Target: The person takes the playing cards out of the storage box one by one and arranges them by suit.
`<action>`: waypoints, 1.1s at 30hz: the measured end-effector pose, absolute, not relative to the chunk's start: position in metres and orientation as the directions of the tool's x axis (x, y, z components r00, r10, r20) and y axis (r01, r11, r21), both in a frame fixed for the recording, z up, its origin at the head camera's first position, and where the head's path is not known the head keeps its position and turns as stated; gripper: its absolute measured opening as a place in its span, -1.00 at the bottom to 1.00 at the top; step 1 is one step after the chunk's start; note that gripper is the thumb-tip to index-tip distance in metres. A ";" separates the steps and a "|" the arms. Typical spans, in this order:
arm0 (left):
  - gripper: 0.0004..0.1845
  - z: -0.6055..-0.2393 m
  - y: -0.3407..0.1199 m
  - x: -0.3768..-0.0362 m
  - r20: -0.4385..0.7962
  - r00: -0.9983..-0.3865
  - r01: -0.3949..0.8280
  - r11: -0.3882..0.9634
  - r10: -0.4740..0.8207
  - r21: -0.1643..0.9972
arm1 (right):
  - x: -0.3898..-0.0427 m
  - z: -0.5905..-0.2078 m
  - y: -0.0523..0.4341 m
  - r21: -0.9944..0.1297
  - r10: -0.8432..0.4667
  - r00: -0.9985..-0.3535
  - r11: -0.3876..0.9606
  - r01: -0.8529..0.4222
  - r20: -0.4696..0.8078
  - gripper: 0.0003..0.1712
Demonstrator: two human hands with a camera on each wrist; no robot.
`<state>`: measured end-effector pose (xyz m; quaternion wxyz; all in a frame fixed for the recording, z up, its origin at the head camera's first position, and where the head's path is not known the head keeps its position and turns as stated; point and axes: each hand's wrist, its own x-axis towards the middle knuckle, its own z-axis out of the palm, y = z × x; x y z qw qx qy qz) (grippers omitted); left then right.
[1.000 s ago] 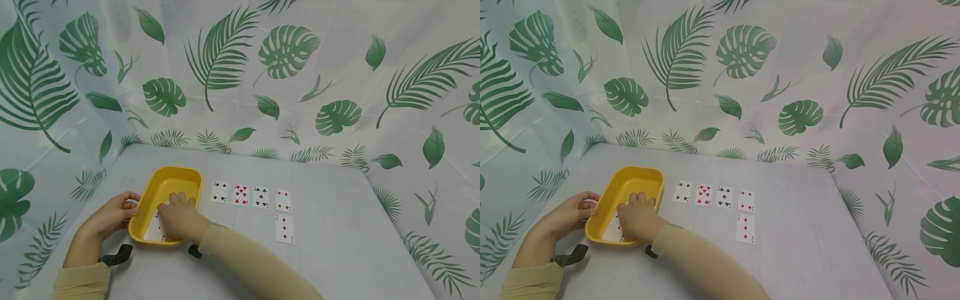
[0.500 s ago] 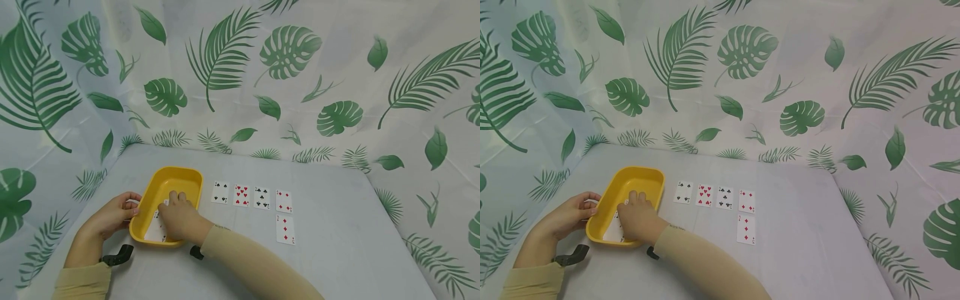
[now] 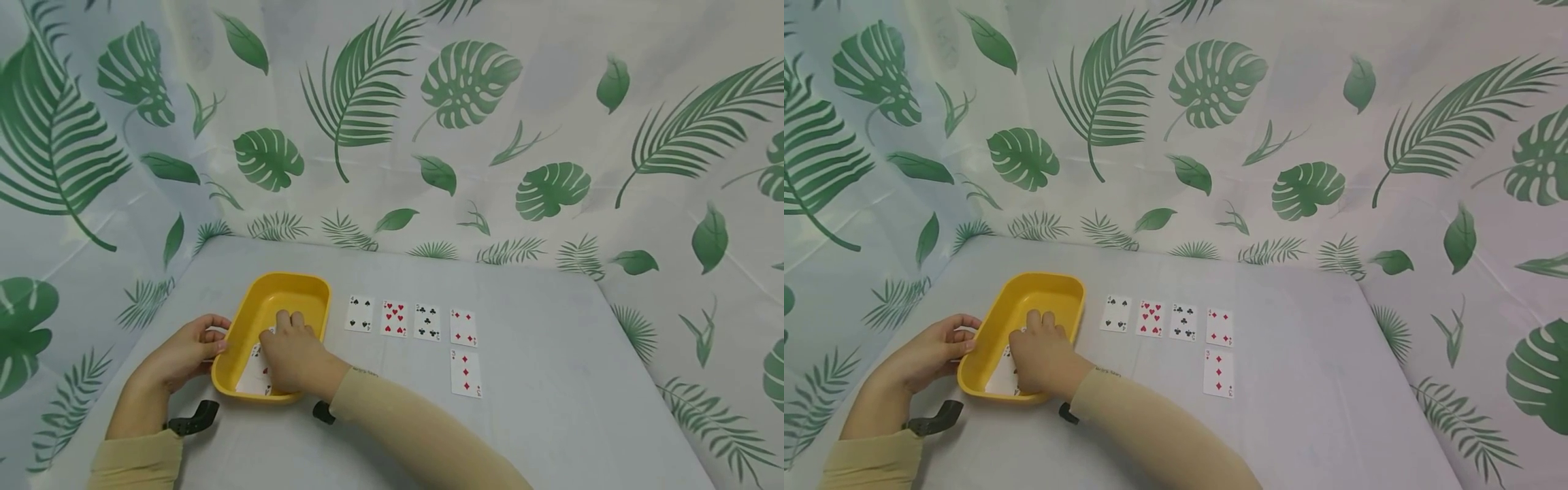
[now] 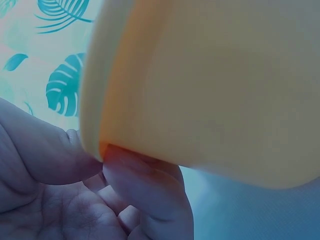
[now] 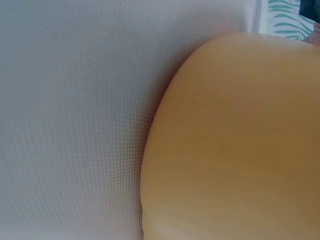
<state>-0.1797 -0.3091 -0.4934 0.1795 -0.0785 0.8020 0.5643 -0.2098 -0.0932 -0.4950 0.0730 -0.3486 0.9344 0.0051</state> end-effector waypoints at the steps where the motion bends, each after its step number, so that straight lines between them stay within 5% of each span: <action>1: -0.55 -0.494 -0.309 -0.179 -0.376 -0.923 -0.329 0.349 0.076 0.877 | -0.210 -0.495 -0.093 -0.043 -0.652 -0.745 0.756 -0.653 -0.139 -0.41; 10: -0.56 -0.496 -0.307 -0.179 -0.375 -0.924 -0.328 0.352 0.072 0.876 | -0.209 -0.497 -0.089 -0.070 -0.661 -0.745 0.750 -0.657 -0.087 -0.26; 17: -0.56 -0.495 -0.308 -0.180 -0.384 -0.922 -0.338 0.366 0.057 0.867 | -0.215 -0.489 -0.086 -0.214 -0.668 -0.741 0.736 -0.642 -0.072 -0.07; 33: -0.56 -0.492 -0.306 -0.180 -0.395 -0.917 -0.348 0.381 0.050 0.856 | -0.215 -0.474 -0.063 -0.391 -0.689 -0.725 0.669 -0.632 -0.005 -0.03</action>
